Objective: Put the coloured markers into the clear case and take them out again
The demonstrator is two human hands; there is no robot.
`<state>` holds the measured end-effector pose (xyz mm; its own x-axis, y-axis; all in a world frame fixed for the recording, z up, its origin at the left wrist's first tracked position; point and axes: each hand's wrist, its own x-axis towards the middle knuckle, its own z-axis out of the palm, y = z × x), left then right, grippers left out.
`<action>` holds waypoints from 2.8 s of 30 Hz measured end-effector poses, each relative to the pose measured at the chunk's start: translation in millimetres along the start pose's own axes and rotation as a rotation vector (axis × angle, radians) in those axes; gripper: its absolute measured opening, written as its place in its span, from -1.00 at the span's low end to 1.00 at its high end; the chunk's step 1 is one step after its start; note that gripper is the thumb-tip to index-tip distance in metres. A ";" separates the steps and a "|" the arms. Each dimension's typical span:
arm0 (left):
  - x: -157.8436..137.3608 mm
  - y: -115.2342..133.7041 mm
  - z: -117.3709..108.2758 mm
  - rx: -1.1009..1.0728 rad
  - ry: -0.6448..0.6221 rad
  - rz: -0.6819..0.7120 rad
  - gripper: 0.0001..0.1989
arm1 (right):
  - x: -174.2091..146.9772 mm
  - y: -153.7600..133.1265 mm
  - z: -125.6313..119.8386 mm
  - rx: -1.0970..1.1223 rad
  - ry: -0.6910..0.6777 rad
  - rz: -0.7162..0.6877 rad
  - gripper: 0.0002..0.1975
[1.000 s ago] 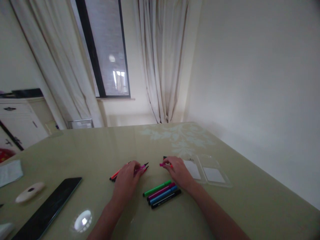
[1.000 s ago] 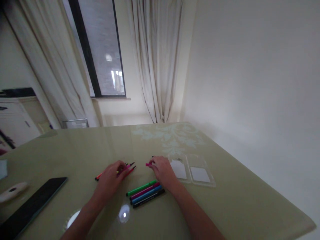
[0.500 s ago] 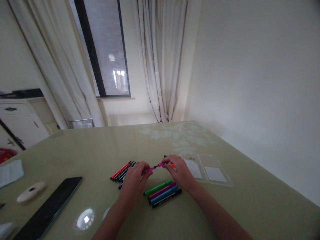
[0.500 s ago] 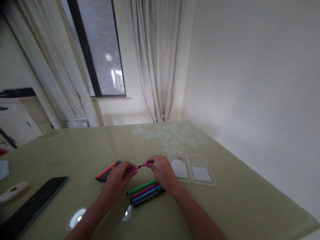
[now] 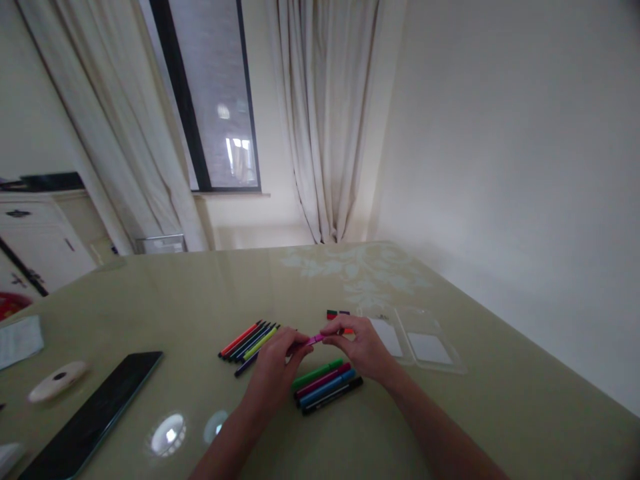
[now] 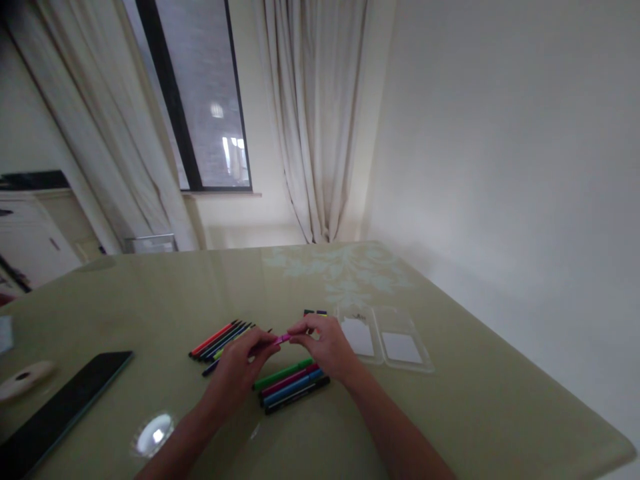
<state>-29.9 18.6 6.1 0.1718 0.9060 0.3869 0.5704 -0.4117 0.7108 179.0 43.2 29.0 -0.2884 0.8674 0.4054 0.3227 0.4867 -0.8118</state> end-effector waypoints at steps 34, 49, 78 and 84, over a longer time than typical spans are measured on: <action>5.4 -28.0 -25.3 0.467 -0.107 -0.154 -0.86 | 7.1 45.4 -2.2 -0.788 -0.067 0.036 -0.91; 6.0 -13.9 -19.7 0.266 -0.103 -0.067 -0.85 | 5.5 21.5 1.9 -0.491 -0.028 -0.065 -0.91; 1.4 3.4 -2.1 -0.050 -0.037 -0.079 -0.77 | 4.0 12.6 6.7 0.033 -0.057 0.130 -0.83; 0.3 4.5 -1.5 0.145 -0.062 -0.019 -0.78 | 4.0 10.2 10.2 0.062 -0.093 0.139 -0.84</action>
<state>-28.5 16.8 10.3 0.2064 0.9196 0.3343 0.6833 -0.3800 0.6234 171.9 50.6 18.0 -0.3277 0.9112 0.2497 0.3098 0.3533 -0.8827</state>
